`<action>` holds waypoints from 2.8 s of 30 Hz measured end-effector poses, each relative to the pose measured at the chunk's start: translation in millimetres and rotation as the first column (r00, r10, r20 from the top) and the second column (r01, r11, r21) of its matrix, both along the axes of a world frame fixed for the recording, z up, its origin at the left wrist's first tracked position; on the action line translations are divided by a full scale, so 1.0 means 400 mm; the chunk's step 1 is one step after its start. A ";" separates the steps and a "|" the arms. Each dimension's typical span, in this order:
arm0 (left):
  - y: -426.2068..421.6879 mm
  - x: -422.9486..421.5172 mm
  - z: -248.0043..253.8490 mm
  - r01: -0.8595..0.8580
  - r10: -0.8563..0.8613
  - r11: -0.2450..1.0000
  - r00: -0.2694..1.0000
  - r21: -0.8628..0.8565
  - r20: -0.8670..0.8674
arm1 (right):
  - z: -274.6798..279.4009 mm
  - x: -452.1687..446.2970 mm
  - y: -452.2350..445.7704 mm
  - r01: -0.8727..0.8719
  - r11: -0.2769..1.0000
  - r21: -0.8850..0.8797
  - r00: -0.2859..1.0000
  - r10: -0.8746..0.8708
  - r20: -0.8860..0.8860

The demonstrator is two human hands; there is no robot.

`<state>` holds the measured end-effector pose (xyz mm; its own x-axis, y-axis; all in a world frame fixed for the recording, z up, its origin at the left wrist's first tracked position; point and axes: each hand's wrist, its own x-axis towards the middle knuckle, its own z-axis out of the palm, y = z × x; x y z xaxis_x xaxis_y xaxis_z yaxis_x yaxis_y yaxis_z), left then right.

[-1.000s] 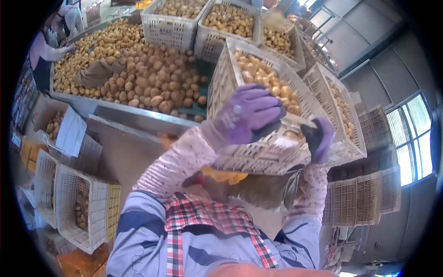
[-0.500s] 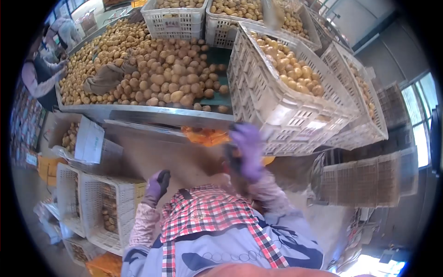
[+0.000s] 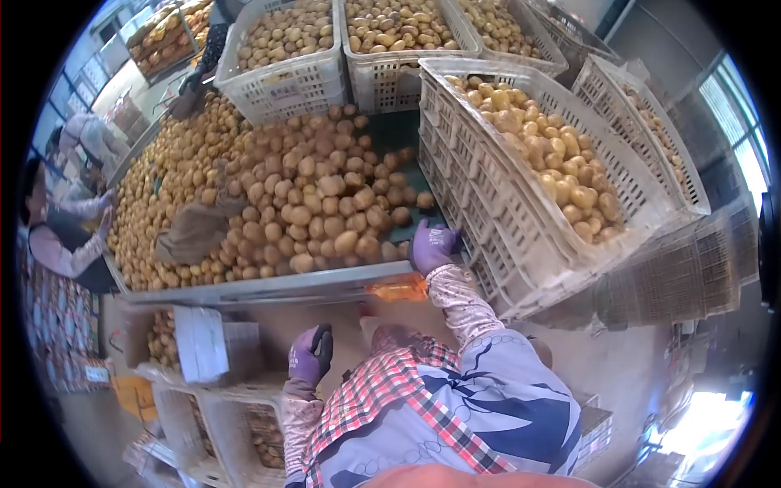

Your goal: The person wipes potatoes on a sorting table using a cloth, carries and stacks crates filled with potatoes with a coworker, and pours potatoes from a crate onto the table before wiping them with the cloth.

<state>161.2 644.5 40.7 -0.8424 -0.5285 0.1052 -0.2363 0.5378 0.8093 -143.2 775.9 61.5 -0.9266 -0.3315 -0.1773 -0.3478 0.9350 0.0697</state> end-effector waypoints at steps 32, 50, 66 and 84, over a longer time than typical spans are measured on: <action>-0.927 0.222 0.095 0.107 -0.103 0.949 0.994 -0.295 0.030 | 0.122 0.028 -0.517 -0.228 0.624 -0.748 0.884 -0.189 -0.428; -1.195 0.002 -0.061 -0.084 0.293 0.893 0.855 -0.442 0.429 | -0.159 0.204 -1.256 -0.676 0.714 -0.183 0.736 0.667 -0.116; -1.100 0.154 0.000 -0.221 0.277 0.946 0.930 -0.235 0.241 | -0.105 0.222 -1.140 -0.732 0.486 -0.477 0.615 0.773 -0.156; -1.317 0.086 0.681 -0.640 0.243 0.666 0.672 -0.384 -0.700 | 0.850 0.225 -1.336 -0.555 -0.603 -0.573 0.498 0.311 -0.810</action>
<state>195.5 117.7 313.1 -0.1884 -0.4820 0.8557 -0.2014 0.8717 0.4467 -53.0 241.5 401.4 -0.1591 -0.2184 0.9628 -0.7388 -0.6206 -0.2628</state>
